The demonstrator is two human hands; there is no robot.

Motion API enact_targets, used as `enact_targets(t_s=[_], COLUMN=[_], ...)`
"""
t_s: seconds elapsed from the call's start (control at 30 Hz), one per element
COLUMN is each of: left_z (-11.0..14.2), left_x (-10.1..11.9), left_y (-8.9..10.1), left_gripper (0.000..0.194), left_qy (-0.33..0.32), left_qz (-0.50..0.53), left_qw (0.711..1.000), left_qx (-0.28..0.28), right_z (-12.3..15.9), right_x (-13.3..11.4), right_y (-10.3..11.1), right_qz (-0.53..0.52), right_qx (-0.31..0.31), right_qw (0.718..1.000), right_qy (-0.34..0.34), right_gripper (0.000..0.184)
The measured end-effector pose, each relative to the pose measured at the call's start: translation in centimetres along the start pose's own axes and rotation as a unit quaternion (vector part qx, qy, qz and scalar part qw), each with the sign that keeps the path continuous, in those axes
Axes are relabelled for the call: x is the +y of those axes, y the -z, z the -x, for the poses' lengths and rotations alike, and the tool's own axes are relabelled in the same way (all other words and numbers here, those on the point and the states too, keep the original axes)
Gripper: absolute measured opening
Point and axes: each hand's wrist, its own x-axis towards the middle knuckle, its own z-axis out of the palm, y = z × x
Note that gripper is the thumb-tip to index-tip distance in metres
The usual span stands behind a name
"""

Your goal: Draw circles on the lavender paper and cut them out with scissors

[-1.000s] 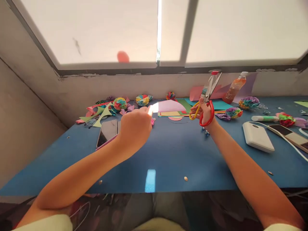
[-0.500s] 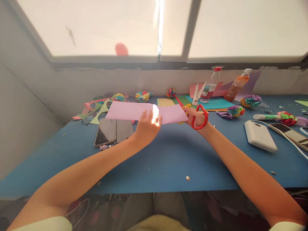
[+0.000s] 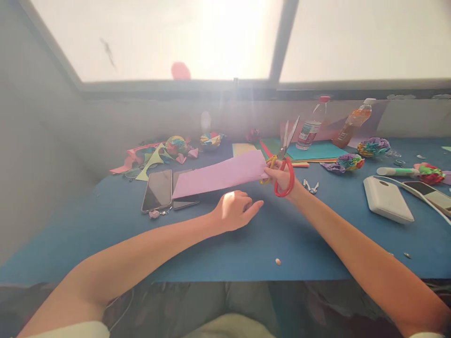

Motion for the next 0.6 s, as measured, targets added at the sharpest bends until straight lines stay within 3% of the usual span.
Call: enact_targets(t_s=[0.07, 0.13, 0.2, 0.27, 0.33, 0.4, 0.47, 0.6], left_z=[-0.1, -0.2, -0.3, -0.5, -0.7, -1.1, -1.5, -1.7], left_x=[-0.2, -0.4, -0.5, -0.2, 0.1, 0.1, -0.4, -1.5], left_y=[0.0, 0.4, 1.0, 1.5, 2.1, 2.9, 3.7, 5.1], left_gripper=[0.053, 0.054, 0.054, 0.046, 0.034, 0.031, 0.037, 0.050], left_qy=[0.058, 0.071, 0.088, 0.145, 0.197, 0.222, 0.225, 0.233], left_qz=[0.159, 0.287, 0.369, 0.419, 0.459, 0.480, 0.468, 0.417], left_qw=[0.986, 0.955, 0.924, 0.892, 0.860, 0.843, 0.846, 0.847], left_qx=[0.001, 0.015, 0.050, 0.091, 0.104, 0.101, 0.123, 0.234], right_z=[0.5, 1.0, 1.7, 2.2, 2.8, 3.3, 3.8, 4.7], right_x=[-0.5, -0.8, -0.8, -0.5, -0.3, -0.3, -0.4, -0.8], right_y=[-0.4, -0.9, -1.3, -1.6, -2.0, -2.4, -2.9, -3.6], right_qz=[-0.051, -0.085, -0.081, -0.031, 0.021, 0.036, 0.027, 0.026], right_qx=[-0.038, -0.057, -0.040, -0.027, -0.078, -0.160, -0.215, -0.268], right_qw=[0.998, 0.994, 0.996, 0.999, 0.996, 0.986, 0.975, 0.958], right_qy=[-0.016, -0.026, -0.007, 0.029, 0.036, 0.000, -0.045, -0.094], right_gripper=[0.041, 0.041, 0.040, 0.040, 0.038, 0.043, 0.056, 0.075])
